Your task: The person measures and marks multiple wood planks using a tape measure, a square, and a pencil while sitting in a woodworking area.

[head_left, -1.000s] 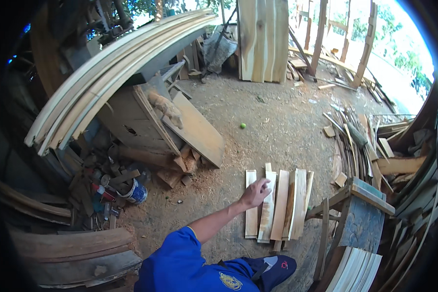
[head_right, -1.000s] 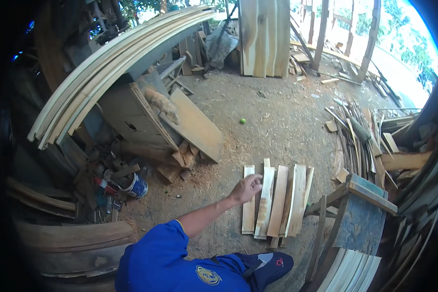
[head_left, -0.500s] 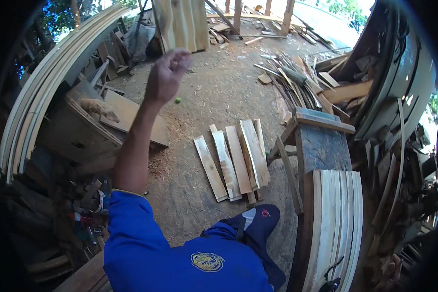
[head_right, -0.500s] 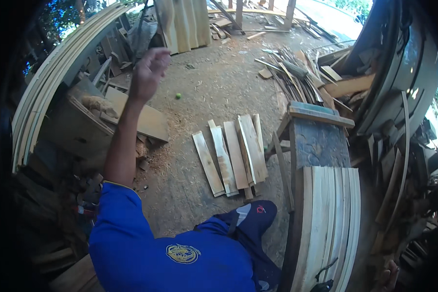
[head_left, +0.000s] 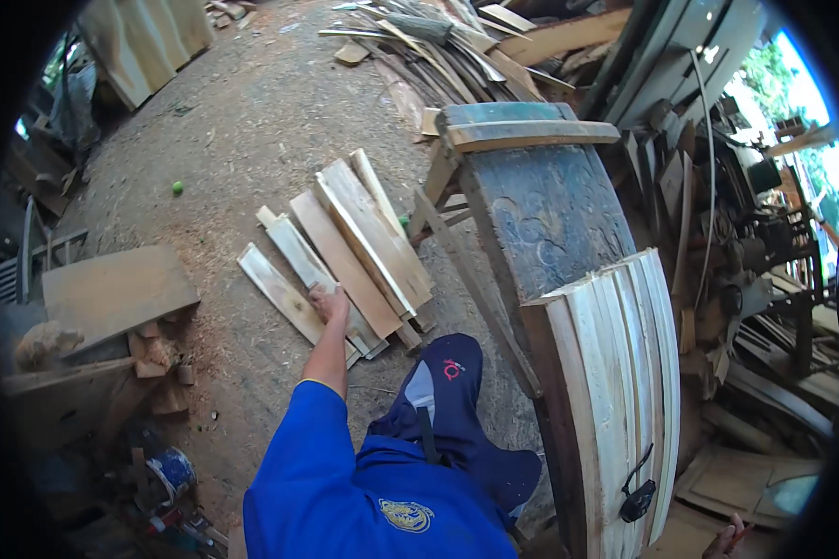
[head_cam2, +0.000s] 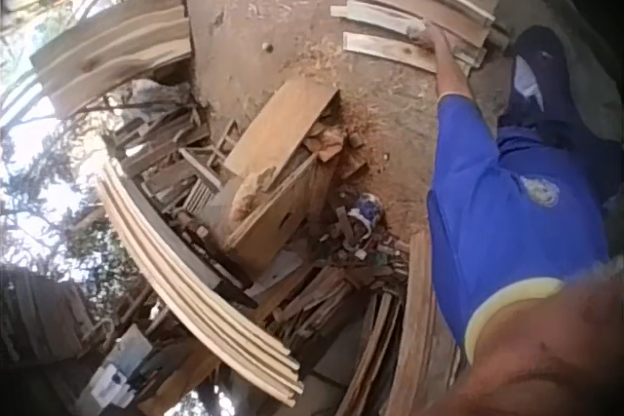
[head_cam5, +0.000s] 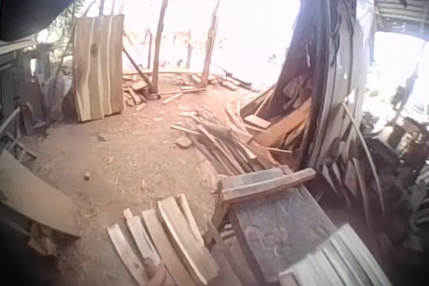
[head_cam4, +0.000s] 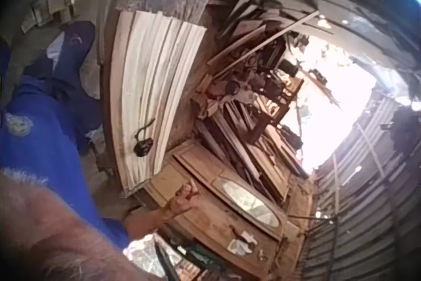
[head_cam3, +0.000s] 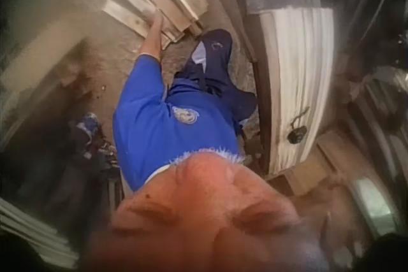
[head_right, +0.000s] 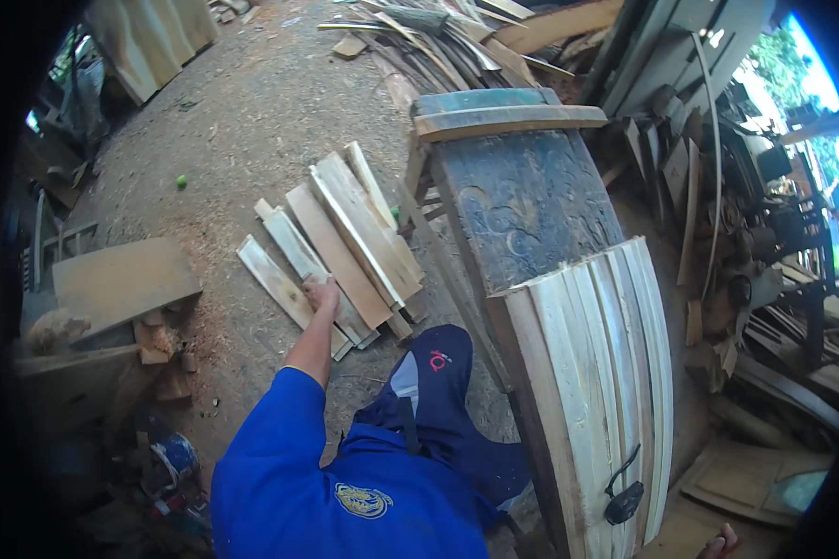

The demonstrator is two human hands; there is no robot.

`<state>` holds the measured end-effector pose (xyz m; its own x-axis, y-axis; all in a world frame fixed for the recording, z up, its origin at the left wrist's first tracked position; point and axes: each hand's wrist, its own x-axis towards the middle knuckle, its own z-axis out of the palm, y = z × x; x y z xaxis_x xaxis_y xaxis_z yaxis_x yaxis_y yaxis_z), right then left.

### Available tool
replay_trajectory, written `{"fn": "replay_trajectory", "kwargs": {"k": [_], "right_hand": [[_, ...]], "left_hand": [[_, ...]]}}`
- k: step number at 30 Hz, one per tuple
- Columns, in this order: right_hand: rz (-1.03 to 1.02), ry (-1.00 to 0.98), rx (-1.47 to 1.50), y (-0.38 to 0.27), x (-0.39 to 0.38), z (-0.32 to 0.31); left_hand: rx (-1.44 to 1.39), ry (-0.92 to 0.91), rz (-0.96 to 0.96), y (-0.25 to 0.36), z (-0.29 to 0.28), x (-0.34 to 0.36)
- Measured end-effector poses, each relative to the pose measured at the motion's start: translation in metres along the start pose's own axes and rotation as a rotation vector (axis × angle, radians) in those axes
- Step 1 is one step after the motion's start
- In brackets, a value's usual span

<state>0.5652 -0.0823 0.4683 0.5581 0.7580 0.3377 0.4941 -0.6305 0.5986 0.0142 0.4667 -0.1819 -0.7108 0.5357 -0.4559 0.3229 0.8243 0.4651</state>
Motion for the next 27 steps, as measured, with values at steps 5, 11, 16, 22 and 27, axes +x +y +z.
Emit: {"fn": "replay_trajectory", "kwargs": {"k": [5,11,16,22,27], "right_hand": [[0.325,-0.14,1.07,-0.064,0.014,-0.052],[0.221,-0.057,1.122,-0.123,0.044,-0.078],[0.061,0.011,1.236,-0.125,0.054,-0.072],[-0.068,-0.021,1.387,-0.184,0.138,-0.085],[-0.579,0.43,1.045,-0.259,0.22,-0.085]], "left_hand": [[0.124,0.165,0.125,-0.031,0.008,0.041],[-0.021,-0.055,0.246,-0.032,-0.051,0.072],[-0.805,-0.539,0.274,-0.01,-0.159,-0.011],[-0.765,-1.138,0.886,0.163,-0.293,-0.213],[0.087,-0.564,1.584,0.262,-0.299,-0.364]]}}
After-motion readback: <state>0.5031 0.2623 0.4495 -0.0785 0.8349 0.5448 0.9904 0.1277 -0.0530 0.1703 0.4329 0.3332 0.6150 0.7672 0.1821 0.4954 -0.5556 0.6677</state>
